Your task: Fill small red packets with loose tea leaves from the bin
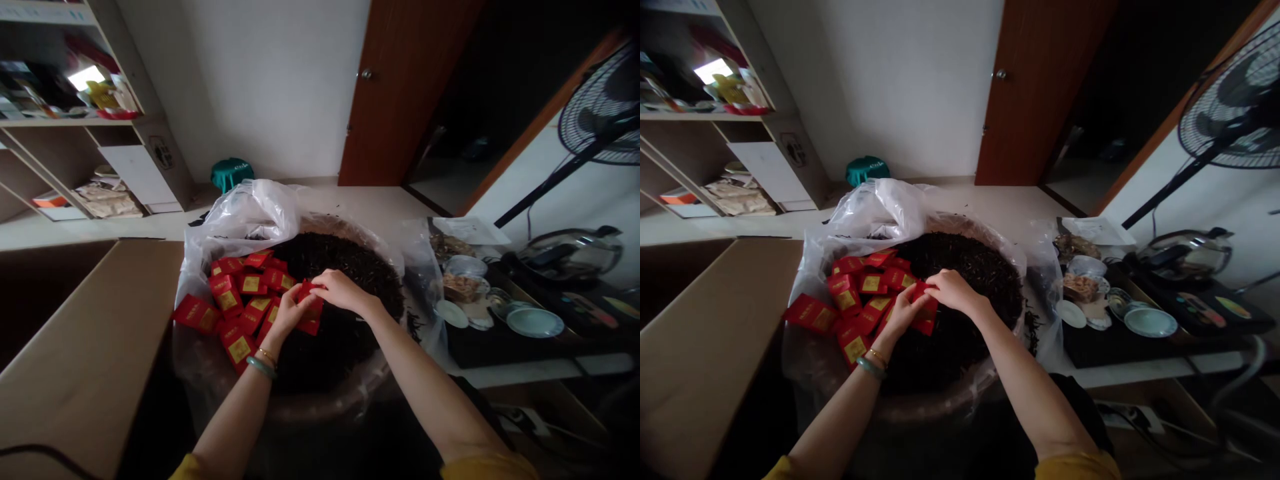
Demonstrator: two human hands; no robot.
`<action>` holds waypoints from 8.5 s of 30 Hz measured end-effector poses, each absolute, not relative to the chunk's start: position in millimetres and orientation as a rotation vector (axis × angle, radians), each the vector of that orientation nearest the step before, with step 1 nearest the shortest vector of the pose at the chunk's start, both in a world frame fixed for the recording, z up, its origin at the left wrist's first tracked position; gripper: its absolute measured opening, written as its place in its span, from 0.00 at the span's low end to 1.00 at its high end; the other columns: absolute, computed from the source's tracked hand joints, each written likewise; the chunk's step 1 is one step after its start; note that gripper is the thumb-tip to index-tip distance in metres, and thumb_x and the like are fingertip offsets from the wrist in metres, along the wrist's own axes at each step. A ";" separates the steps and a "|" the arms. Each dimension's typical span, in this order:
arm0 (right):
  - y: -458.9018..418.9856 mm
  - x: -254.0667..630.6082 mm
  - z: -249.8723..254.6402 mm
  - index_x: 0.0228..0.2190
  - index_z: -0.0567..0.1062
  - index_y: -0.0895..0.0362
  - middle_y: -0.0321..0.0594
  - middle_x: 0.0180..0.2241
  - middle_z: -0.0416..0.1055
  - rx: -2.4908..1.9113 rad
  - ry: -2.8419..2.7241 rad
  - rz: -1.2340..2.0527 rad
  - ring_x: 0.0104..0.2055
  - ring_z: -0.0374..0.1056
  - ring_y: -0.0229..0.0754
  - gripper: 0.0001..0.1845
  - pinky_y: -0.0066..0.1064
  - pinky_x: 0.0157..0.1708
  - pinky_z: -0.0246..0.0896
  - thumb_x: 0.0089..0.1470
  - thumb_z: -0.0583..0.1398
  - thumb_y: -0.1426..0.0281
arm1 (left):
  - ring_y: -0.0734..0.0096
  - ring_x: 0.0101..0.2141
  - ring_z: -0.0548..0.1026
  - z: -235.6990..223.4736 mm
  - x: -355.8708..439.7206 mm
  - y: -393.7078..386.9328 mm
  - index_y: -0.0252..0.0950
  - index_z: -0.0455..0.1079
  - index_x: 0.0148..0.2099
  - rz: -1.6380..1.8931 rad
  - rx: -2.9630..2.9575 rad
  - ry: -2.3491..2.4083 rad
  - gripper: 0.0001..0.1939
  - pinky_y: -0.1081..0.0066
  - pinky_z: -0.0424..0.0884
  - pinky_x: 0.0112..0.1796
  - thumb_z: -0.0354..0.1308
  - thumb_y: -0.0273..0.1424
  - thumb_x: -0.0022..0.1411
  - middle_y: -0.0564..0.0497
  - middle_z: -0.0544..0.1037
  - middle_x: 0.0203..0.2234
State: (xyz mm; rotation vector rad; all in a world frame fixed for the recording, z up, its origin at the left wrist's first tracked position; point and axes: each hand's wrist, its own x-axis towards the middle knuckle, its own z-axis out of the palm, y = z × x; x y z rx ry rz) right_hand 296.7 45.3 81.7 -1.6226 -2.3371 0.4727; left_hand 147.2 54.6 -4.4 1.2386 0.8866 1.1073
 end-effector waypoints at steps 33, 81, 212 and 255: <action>59.9 289.3 46.2 0.34 0.78 0.60 0.39 0.26 0.76 -1.587 -1.624 0.881 0.26 0.71 0.38 0.12 0.26 0.26 0.63 0.55 0.57 0.66 | 0.67 0.24 0.78 -5.3 143.2 58.1 0.30 0.74 0.36 1.071 0.795 0.814 0.22 0.70 0.74 0.29 0.72 0.36 0.39 0.48 0.81 0.26; 41.4 330.5 79.4 0.61 0.58 0.57 0.31 0.21 0.69 -1.594 -1.985 1.194 0.14 0.57 0.31 0.38 0.24 0.15 0.53 0.52 0.60 0.59 | 0.67 0.26 0.78 2.5 131.4 58.5 0.30 0.76 0.33 1.015 0.984 0.835 0.21 0.70 0.73 0.32 0.74 0.33 0.34 0.47 0.81 0.26; 34.6 261.9 18.9 0.45 0.73 0.57 0.47 0.46 0.73 -1.302 -1.309 1.681 0.38 0.74 0.39 0.16 0.33 0.40 0.72 0.52 0.62 0.75 | 0.59 0.42 0.76 19.7 26.1 -19.0 0.32 0.70 0.44 -0.234 2.129 1.905 0.13 0.68 0.69 0.41 0.59 0.28 0.55 0.39 0.75 0.44; 45.9 299.4 37.7 0.30 0.76 0.56 0.47 0.36 0.70 -1.375 -1.678 -0.331 0.41 0.63 0.48 0.10 0.41 0.42 0.64 0.58 0.57 0.65 | 0.70 0.20 0.74 2.3 129.9 60.6 0.30 0.76 0.37 1.061 1.207 0.904 0.17 0.72 0.69 0.24 0.63 0.40 0.51 0.52 0.76 0.19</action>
